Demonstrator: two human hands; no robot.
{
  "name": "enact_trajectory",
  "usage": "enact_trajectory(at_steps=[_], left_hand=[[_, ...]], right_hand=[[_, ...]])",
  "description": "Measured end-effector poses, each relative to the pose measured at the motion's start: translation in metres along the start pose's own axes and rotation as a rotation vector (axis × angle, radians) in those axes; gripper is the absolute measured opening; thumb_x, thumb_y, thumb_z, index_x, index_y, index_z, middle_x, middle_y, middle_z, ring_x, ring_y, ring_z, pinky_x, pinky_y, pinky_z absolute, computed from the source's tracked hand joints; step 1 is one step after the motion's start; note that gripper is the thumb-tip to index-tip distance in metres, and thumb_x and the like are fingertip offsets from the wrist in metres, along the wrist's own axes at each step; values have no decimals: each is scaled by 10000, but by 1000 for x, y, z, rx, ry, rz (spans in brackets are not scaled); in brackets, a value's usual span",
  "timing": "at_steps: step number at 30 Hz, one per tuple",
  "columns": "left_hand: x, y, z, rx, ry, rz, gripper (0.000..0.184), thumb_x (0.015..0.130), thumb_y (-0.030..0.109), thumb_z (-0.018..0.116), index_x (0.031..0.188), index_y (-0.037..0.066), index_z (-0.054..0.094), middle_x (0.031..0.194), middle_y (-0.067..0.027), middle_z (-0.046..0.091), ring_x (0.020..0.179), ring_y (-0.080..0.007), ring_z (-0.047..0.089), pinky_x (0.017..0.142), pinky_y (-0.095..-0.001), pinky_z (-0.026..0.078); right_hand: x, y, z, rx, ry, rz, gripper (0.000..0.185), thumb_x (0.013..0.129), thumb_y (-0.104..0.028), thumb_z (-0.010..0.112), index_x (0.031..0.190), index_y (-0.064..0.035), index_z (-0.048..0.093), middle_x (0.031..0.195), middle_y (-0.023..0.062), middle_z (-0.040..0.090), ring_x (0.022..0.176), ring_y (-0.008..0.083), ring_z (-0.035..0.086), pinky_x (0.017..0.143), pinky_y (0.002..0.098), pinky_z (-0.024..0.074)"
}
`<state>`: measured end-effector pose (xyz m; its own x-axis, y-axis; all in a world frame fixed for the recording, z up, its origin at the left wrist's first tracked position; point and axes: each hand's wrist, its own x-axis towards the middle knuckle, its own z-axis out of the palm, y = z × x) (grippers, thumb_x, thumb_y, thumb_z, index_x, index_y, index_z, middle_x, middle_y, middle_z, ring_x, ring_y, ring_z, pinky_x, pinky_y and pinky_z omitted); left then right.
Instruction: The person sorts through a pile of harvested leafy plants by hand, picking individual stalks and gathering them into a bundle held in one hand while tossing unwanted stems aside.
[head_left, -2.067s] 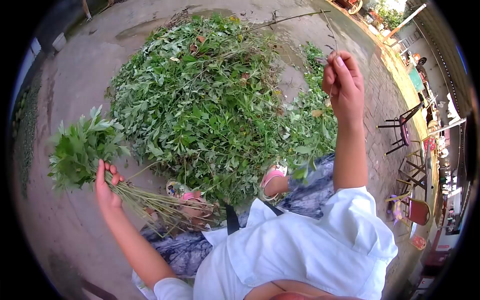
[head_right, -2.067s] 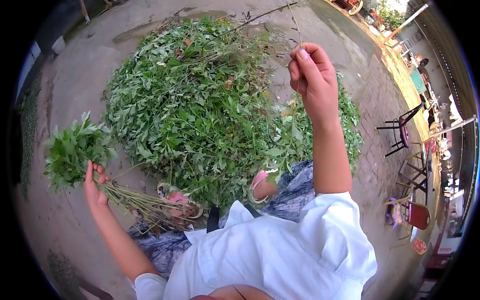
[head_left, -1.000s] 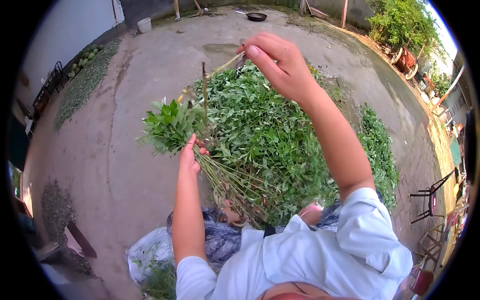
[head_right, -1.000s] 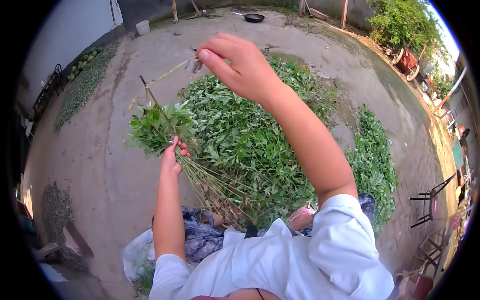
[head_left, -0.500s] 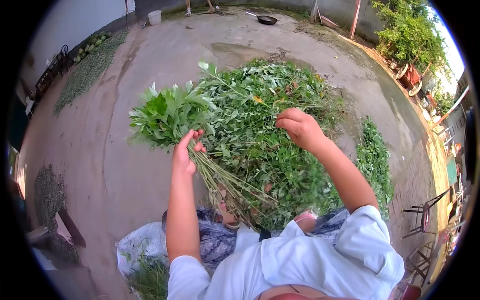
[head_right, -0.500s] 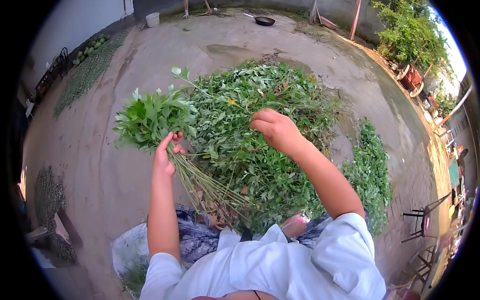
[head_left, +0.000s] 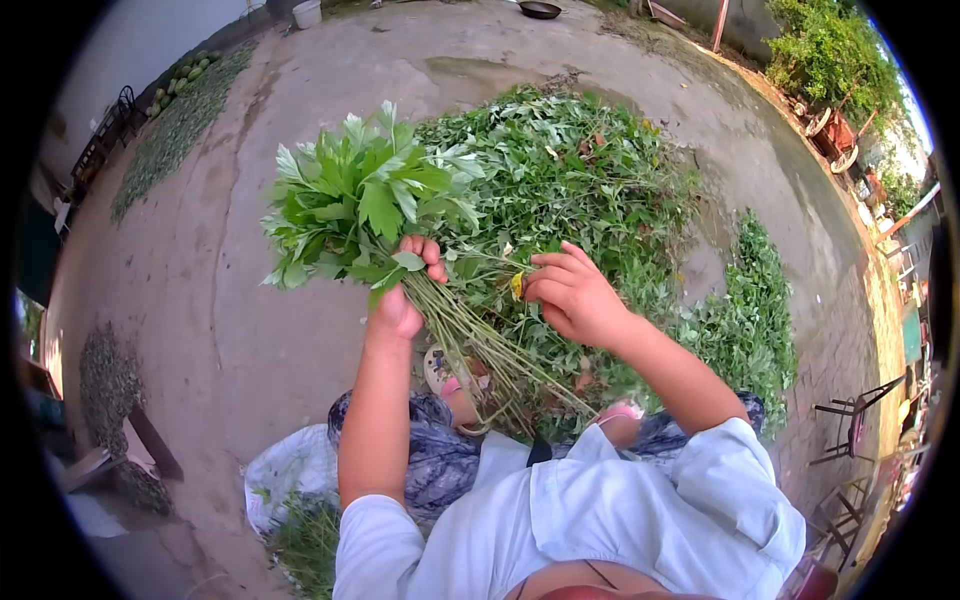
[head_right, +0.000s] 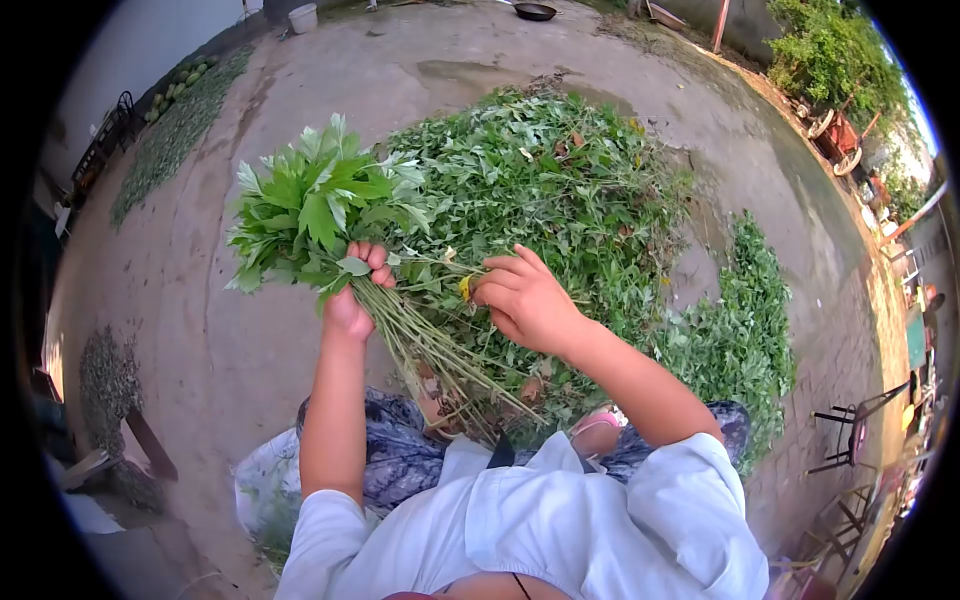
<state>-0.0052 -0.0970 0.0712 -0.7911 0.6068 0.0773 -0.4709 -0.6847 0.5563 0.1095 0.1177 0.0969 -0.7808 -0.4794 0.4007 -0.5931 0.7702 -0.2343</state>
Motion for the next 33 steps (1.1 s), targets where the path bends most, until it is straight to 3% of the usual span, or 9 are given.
enact_trajectory(at_steps=[6,13,16,19,20,25,27,28,33], left_hand=[[3,-13,-2,66,29,-148,193,822,264,531,744,101,464,729,-27,484,628,-159,502,573,-262,422],[4,-23,1,242,52,-135,203,815,252,533,754,62,499,667,-47,521,596,-178,521,564,-281,430],[3,-28,0,329,90,-122,187,803,240,551,738,73,498,681,-45,530,586,-171,521,535,-273,423],[6,-18,-5,242,138,-206,204,821,260,531,710,106,455,665,-16,485,567,-149,508,520,-260,419],[8,-16,-9,198,79,-177,194,792,256,571,726,95,486,683,-32,525,589,-157,525,522,-272,431],[7,-21,-13,134,114,-209,183,796,256,567,750,93,497,714,-38,538,607,-155,538,538,-268,451],[8,-24,-16,165,124,-194,178,813,249,544,829,72,535,778,-58,574,657,-169,576,581,-283,491],[7,-23,-8,183,146,-155,217,836,225,508,948,42,538,855,-72,588,696,-182,593,620,-300,510],[12,-40,-17,106,284,-166,254,836,171,506,1037,15,499,978,-85,558,747,-194,590,638,-315,510]], right_hand=[[49,-40,-10,-295,327,263,457,625,-192,665,1049,-142,501,1116,60,414,1176,268,304,948,536,200],[36,-15,24,-333,161,184,66,641,-160,598,652,-114,553,1060,16,462,1193,229,301,967,579,153],[13,-8,15,-368,-78,333,183,722,-233,607,883,-146,594,1147,1,453,1202,233,292,976,554,142],[7,-10,7,33,109,376,361,782,-254,554,1116,-125,505,1200,54,432,1209,250,282,984,517,162],[7,-4,5,51,122,374,463,833,-253,479,1250,-85,365,1233,113,409,1186,271,311,987,444,210],[4,14,5,301,270,443,361,840,-235,474,1150,-50,464,1030,142,549,1001,289,488,901,374,321],[2,17,3,277,-97,357,271,827,-207,496,1034,-39,542,846,113,608,764,270,569,762,372,409],[2,8,6,457,-42,572,189,830,-175,502,906,-14,565,663,61,582,535,185,534,565,313,432],[17,-4,15,697,448,902,171,856,-164,479,864,-4,538,597,-2,484,488,77,428,454,232,366]])
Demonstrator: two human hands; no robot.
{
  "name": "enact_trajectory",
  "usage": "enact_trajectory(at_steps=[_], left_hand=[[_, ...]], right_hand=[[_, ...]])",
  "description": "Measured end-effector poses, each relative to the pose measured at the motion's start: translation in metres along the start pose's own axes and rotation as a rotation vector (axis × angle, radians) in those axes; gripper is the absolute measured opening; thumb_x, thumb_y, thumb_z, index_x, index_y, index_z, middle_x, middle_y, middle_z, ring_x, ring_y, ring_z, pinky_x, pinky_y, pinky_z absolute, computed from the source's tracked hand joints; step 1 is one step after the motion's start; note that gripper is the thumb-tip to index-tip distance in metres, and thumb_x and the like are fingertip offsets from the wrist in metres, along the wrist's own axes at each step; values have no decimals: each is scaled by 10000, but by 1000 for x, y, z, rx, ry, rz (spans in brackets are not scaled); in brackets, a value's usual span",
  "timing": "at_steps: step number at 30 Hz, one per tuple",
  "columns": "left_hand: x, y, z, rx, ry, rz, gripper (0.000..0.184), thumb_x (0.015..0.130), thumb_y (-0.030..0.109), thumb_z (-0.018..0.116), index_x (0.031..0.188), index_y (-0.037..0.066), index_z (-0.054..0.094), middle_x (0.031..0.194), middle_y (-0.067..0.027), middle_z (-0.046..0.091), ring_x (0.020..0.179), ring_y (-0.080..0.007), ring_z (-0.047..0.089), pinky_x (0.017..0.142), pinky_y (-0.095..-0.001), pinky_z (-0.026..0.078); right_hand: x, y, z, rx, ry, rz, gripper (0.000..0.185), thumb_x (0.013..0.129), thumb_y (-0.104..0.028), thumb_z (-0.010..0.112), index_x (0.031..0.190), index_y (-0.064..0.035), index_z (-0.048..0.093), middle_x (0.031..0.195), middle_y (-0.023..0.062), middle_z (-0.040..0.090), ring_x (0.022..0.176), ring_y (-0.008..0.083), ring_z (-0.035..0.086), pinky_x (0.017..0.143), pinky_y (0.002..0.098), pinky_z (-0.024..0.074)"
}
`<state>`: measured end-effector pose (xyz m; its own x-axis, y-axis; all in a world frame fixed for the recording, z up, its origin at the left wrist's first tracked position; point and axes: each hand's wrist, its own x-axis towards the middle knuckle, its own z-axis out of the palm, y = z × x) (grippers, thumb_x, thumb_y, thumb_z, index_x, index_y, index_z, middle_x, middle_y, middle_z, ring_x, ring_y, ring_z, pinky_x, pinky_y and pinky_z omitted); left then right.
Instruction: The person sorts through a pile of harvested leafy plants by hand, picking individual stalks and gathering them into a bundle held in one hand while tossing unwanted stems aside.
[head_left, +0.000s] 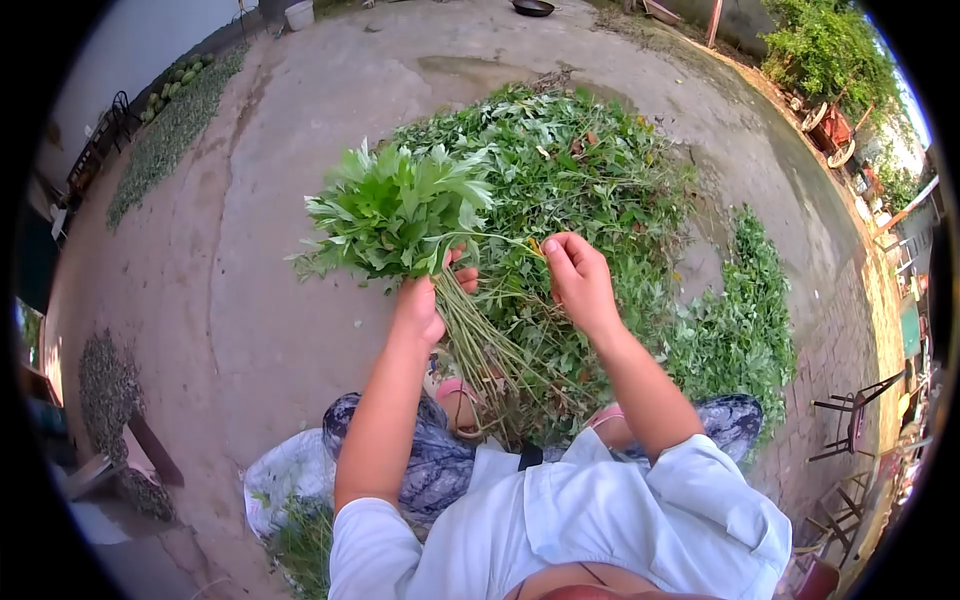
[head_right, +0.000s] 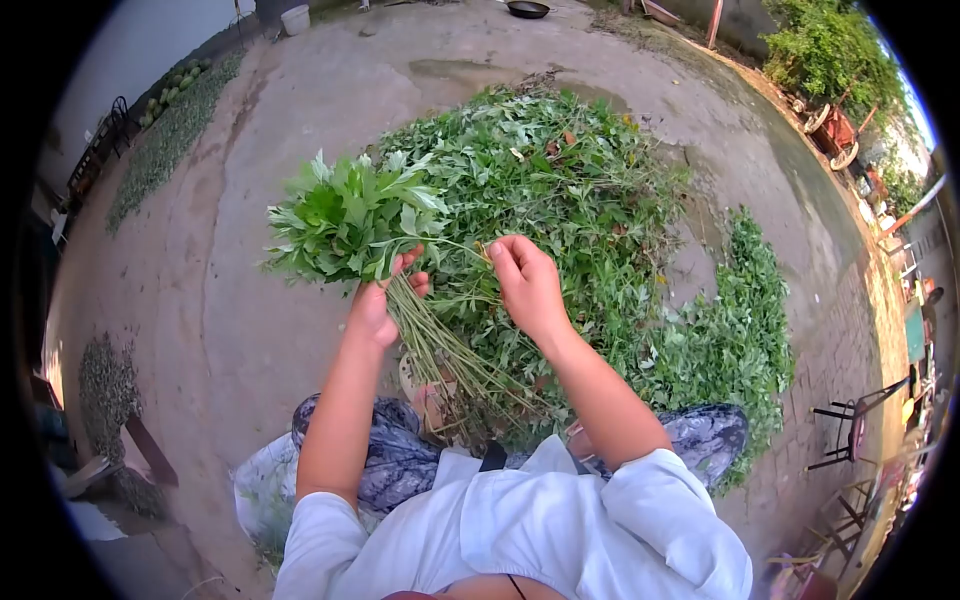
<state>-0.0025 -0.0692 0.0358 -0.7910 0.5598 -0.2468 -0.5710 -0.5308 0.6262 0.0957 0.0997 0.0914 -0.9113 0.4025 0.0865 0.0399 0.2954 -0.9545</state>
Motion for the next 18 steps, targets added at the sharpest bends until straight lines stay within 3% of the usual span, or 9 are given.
enact_trajectory(at_steps=[2,4,8,10,11,14,15,16,18], left_hand=[[-4,1,10,94,-9,27,265,808,135,538,1041,14,499,990,-75,549,804,-195,582,650,-321,507],[-11,-1,17,120,-36,44,274,780,95,560,1032,2,507,982,-78,560,849,-195,572,713,-320,490],[-14,-6,13,146,-146,51,294,794,77,535,1071,-10,486,1045,-107,546,904,-201,548,799,-307,447],[-14,-7,9,183,-86,88,247,811,89,519,1038,-5,495,1041,-116,547,911,-202,545,793,-318,447],[-13,-5,4,147,-197,99,161,833,113,498,959,13,504,1039,-125,546,903,-207,549,793,-334,447],[-21,13,9,18,-171,17,160,874,208,450,841,56,483,1006,-119,550,869,-217,564,779,-384,456],[-24,21,10,25,-150,34,178,883,248,432,832,83,475,906,-82,564,773,-189,567,776,-397,456],[-24,26,2,27,-151,23,178,883,248,432,832,83,475,906,-82,564,773,-189,567,776,-397,456],[-25,33,-10,-5,-154,101,199,881,274,435,860,79,466,770,-55,527,673,-184,540,745,-392,466]], right_hand=[[-1,-1,12,39,101,-45,160,870,-157,468,842,-11,530,562,-53,415,494,24,367,427,191,323],[-8,-9,26,-95,81,-66,157,840,-133,491,851,20,526,646,131,539,543,194,500,528,300,396],[-14,-3,49,-157,65,-287,132,809,-100,499,836,26,525,734,203,556,685,365,542,611,387,430],[-20,0,50,-156,-108,-366,141,819,-125,491,856,5,535,739,203,556,703,363,543,615,382,435],[-24,1,45,-169,-195,-268,178,829,-178,483,867,-16,546,720,184,565,688,347,552,608,378,438],[-23,0,6,-274,-458,-46,313,824,-363,476,886,-73,575,653,119,586,616,287,572,566,362,438],[-23,3,-13,-449,-517,-138,365,794,-428,491,899,-92,584,632,91,585,573,251,567,544,346,431],[-23,9,-31,-552,-553,-115,333,756,-394,552,899,-95,587,616,79,575,566,251,557,532,339,430],[-22,27,-57,-538,-450,-334,199,719,-197,601,894,-104,585,674,50,583,627,219,562,758,367,406]])
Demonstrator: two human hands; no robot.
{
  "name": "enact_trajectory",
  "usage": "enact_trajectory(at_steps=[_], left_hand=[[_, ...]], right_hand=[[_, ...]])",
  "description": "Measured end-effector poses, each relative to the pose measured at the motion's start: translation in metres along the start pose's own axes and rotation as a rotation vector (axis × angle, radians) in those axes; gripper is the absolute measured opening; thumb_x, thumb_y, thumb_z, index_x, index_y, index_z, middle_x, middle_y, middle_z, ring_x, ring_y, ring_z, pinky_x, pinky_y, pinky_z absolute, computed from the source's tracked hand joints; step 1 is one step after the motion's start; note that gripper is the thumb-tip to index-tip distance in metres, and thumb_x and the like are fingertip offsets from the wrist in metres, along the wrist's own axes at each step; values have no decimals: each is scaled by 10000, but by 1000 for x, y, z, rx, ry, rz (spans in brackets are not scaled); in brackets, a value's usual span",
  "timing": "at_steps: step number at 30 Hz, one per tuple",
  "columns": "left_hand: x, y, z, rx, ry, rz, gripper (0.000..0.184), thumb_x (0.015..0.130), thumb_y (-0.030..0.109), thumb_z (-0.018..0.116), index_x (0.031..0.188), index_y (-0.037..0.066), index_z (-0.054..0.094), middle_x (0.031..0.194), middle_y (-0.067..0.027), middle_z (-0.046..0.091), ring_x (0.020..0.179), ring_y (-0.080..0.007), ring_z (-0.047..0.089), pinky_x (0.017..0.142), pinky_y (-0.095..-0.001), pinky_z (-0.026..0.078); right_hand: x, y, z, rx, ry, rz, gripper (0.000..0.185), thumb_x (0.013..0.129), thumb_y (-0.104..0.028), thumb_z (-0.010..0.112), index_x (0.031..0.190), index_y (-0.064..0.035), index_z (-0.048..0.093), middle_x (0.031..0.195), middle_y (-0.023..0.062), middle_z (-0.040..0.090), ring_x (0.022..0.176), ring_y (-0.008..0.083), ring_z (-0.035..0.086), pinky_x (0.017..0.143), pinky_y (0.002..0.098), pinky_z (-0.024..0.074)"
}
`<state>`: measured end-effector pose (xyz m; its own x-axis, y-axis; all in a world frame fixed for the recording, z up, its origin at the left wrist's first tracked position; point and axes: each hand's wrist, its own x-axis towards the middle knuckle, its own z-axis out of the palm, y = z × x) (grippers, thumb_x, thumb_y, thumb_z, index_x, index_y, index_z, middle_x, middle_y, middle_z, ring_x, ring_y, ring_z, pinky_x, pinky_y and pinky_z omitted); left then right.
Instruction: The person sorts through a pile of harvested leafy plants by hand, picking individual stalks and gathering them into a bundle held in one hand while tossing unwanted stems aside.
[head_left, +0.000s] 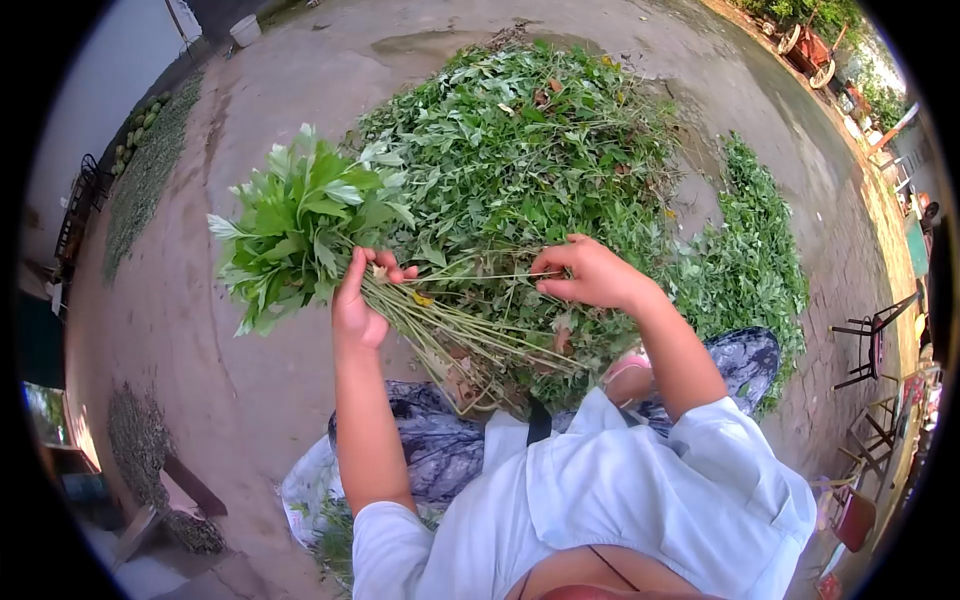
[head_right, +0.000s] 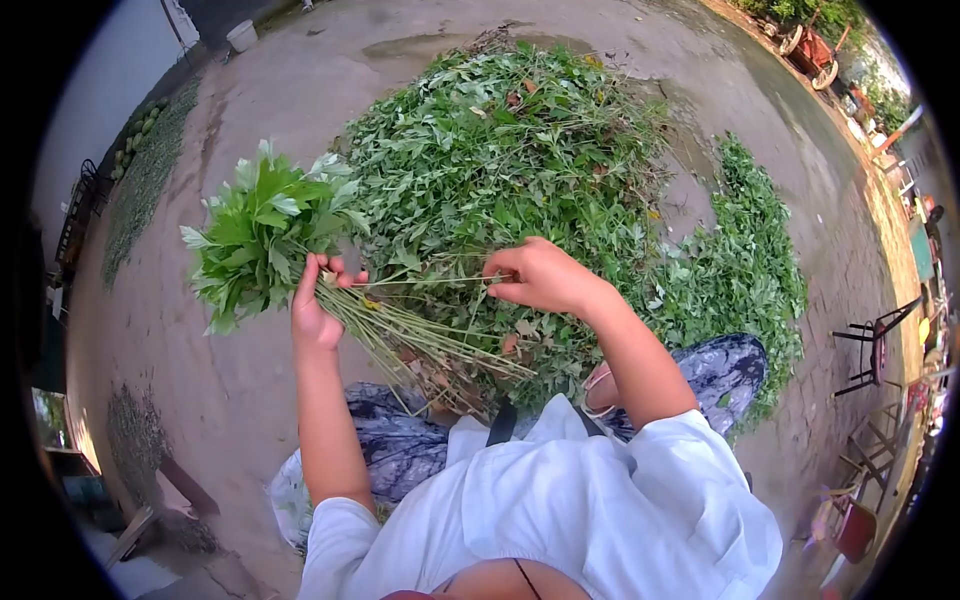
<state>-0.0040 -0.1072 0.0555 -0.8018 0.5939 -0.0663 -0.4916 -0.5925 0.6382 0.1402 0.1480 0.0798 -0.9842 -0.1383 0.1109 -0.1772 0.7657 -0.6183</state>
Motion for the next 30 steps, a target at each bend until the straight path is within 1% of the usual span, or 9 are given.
enact_trajectory(at_steps=[6,9,14,18,20,22,25,27,30], left_hand=[[-5,-10,5,272,-80,-2,181,889,255,413,840,86,453,607,-23,435,536,-146,431,719,-387,436],[-7,-5,10,212,-99,1,187,895,242,389,823,86,464,590,-16,417,522,-142,420,710,-375,436],[-19,22,14,-84,-230,27,216,903,250,369,824,84,483,558,-13,402,464,-135,395,602,-355,460],[-28,36,8,-16,-162,75,203,897,247,376,817,89,475,542,-16,404,418,-134,383,536,-345,453],[-31,44,3,12,-137,59,194,894,242,382,812,91,472,547,-22,407,418,-133,384,536,-340,447],[-35,48,-4,124,58,98,182,889,236,392,814,91,473,551,-24,406,419,-132,383,546,-333,444],[-35,47,-1,29,152,78,181,883,233,405,806,84,477,553,-23,400,416,-125,368,545,-321,436],[-35,45,-3,49,119,99,187,886,226,398,803,79,480,546,-17,395,406,-117,356,542,-315,434],[-35,38,-2,39,-9,105,198,894,209,380,801,70,486,529,-1,382,384,-97,328,539,-302,428]], right_hand=[[-18,-8,-26,-439,324,-26,172,740,-116,564,910,-137,575,724,38,565,719,191,557,888,413,358],[-10,-16,-20,-421,654,-73,130,753,-168,568,876,-138,601,753,45,555,735,212,561,658,363,459],[20,9,22,199,184,395,259,819,-288,487,889,-65,596,712,141,580,626,312,544,593,396,435],[56,17,67,187,197,245,279,848,-283,454,904,-40,578,705,174,574,636,332,541,598,391,426],[70,1,57,311,238,83,270,868,-257,430,923,-27,560,703,158,576,621,303,550,598,368,433],[73,-23,29,528,341,-18,210,881,-187,432,913,-28,564,639,68,522,590,137,507,564,254,418],[61,-44,-6,442,518,-205,140,820,-167,534,875,-43,568,626,65,538,544,155,510,500,269,411],[38,-54,-26,-257,629,-552,115,738,-163,620,810,-79,590,587,11,504,496,135,467,454,251,382],[-4,-67,-36,-486,706,-671,146,625,-169,689,720,-115,593,512,-31,378,421,118,345,378,241,288]])
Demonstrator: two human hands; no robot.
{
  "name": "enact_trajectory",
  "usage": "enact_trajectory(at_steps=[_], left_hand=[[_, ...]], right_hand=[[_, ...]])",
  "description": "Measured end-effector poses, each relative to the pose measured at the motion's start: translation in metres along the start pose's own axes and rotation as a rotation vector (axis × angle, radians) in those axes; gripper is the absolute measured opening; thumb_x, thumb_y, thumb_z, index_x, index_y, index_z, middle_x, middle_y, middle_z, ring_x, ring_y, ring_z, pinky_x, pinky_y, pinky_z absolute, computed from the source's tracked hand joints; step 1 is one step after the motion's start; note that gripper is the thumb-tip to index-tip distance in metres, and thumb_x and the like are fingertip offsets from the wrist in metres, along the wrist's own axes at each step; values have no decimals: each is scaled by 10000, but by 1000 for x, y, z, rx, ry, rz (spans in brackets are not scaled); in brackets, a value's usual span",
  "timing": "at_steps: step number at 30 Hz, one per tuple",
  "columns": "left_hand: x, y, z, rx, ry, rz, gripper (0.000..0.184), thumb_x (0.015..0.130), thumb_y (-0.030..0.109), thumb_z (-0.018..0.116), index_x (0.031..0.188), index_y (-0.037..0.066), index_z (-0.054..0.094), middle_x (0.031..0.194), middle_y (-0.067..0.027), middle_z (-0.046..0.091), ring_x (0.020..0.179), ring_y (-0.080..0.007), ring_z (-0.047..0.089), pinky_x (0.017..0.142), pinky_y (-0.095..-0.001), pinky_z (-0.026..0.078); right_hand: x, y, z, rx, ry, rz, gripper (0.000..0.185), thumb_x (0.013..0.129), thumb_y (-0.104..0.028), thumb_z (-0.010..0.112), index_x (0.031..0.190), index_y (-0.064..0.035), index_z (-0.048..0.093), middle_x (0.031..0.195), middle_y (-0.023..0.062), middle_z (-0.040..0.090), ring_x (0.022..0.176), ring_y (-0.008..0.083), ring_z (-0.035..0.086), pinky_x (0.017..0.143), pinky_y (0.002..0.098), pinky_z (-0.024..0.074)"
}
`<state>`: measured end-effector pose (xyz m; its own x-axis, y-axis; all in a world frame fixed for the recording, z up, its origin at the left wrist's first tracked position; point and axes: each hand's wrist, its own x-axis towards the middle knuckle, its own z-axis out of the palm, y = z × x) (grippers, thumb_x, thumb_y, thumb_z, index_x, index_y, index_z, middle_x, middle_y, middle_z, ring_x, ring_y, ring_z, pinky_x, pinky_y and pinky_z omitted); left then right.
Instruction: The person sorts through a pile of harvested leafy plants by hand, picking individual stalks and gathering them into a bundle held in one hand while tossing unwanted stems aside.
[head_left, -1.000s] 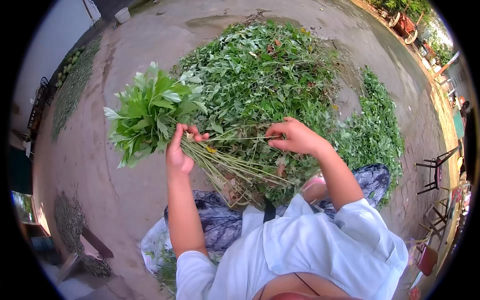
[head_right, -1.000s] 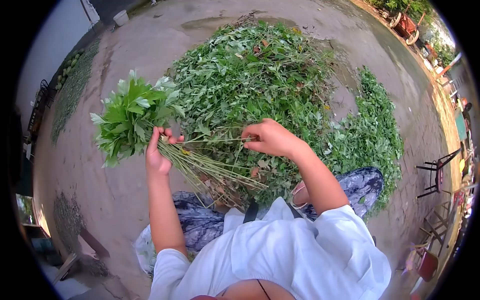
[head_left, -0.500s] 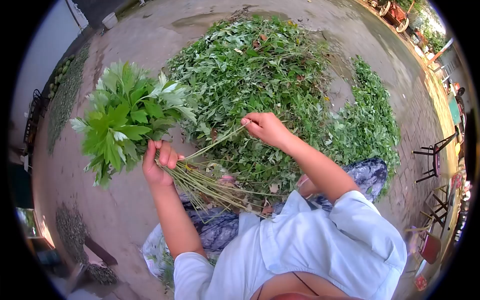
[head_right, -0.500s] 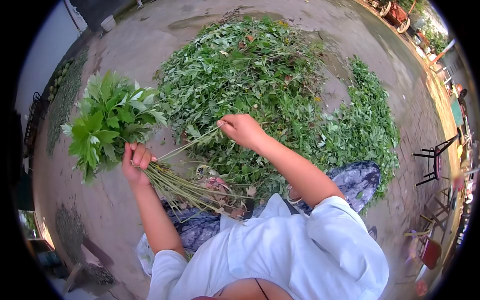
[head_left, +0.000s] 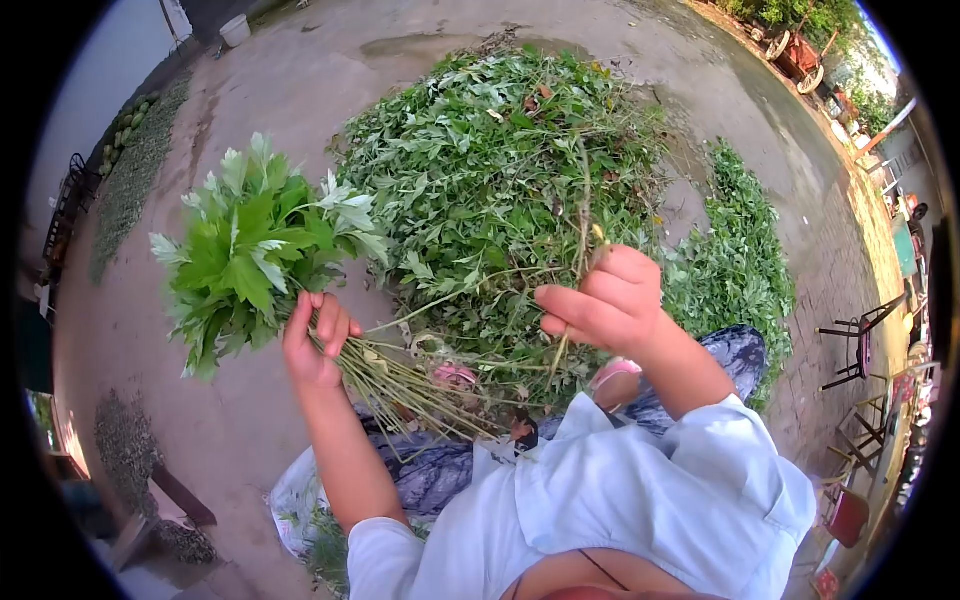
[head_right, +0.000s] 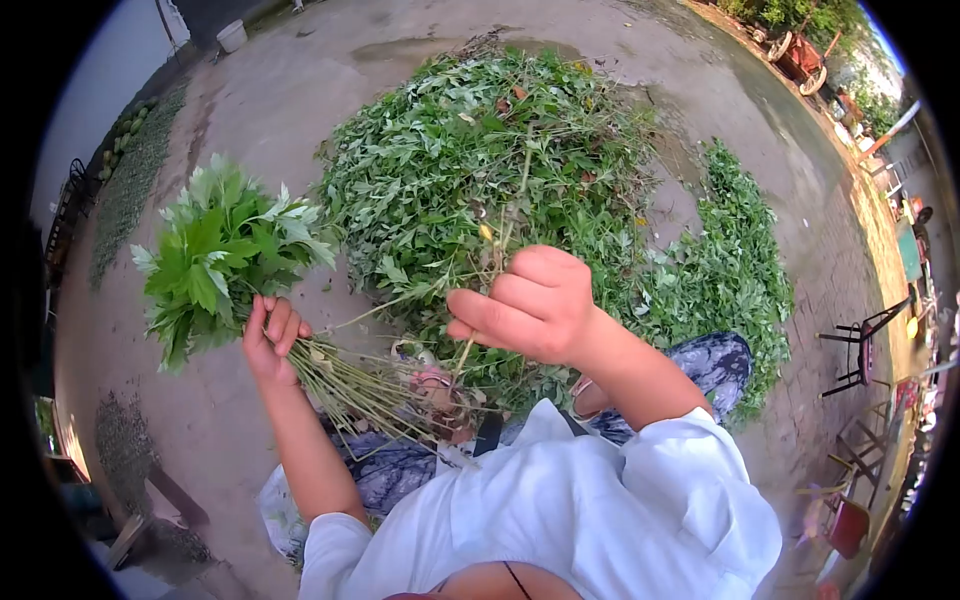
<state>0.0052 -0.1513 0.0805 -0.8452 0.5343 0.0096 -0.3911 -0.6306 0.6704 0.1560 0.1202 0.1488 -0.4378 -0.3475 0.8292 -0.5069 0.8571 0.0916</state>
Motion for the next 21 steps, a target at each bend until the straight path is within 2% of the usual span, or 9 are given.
enact_trajectory(at_steps=[2,4,6,7,11,13,14,17,21], left_hand=[[1,-1,4,-36,-100,-12,204,899,199,369,802,66,490,520,8,374,372,-86,312,539,-294,425],[2,0,8,18,-102,-42,216,914,198,343,795,81,480,508,43,350,357,-56,283,527,-268,391],[5,-3,10,-10,-59,-69,207,912,195,352,793,82,478,508,48,344,361,-53,281,510,-248,367],[7,-4,11,0,9,-106,196,907,198,369,793,82,478,507,50,338,367,-52,282,509,-242,364],[19,-21,6,34,213,-192,154,878,204,444,799,82,495,516,45,342,416,-60,309,514,-255,348],[24,-28,0,34,268,-210,143,865,205,467,818,74,502,516,46,341,419,-64,313,516,-256,348],[26,-31,-2,43,331,-226,142,852,205,490,837,66,510,517,47,339,422,-67,316,517,-256,349],[36,-35,-3,152,396,-245,171,826,190,516,903,38,523,512,46,336,423,-73,315,516,-257,342],[49,-41,-4,187,387,-294,181,823,166,504,949,39,532,484,62,327,406,-57,323,507,-241,349]], right_hand=[[-8,-14,-16,-25,-50,66,148,604,-164,701,687,-121,586,498,-39,321,417,114,305,371,241,258],[-19,-28,-29,-104,-231,215,120,656,-201,667,690,-107,601,495,-14,401,421,144,402,378,265,320],[-37,-30,-33,37,-807,593,162,729,-254,597,708,-94,619,551,44,516,494,211,523,431,322,407],[-42,-27,-28,152,-1090,677,236,790,-294,521,831,-87,625,631,103,575,591,269,572,522,365,460],[-93,-29,15,585,-1004,618,279,821,-298,498,984,-87,581,602,86,566,545,234,563,532,331,458],[-85,-15,30,1020,-1099,1045,326,838,-288,481,1093,-87,514,590,72,559,526,181,552,530,302,447],[-79,0,39,984,-888,1201,299,841,-269,481,1070,-80,512,578,59,550,520,140,534,518,294,431],[-107,65,90,301,-481,1053,158,769,-161,519,822,-21,569,706,159,575,645,311,554,601,375,441],[-155,161,133,-274,-174,1162,153,783,-156,508,827,-33,589,894,144,544,887,309,505,745,374,426]])
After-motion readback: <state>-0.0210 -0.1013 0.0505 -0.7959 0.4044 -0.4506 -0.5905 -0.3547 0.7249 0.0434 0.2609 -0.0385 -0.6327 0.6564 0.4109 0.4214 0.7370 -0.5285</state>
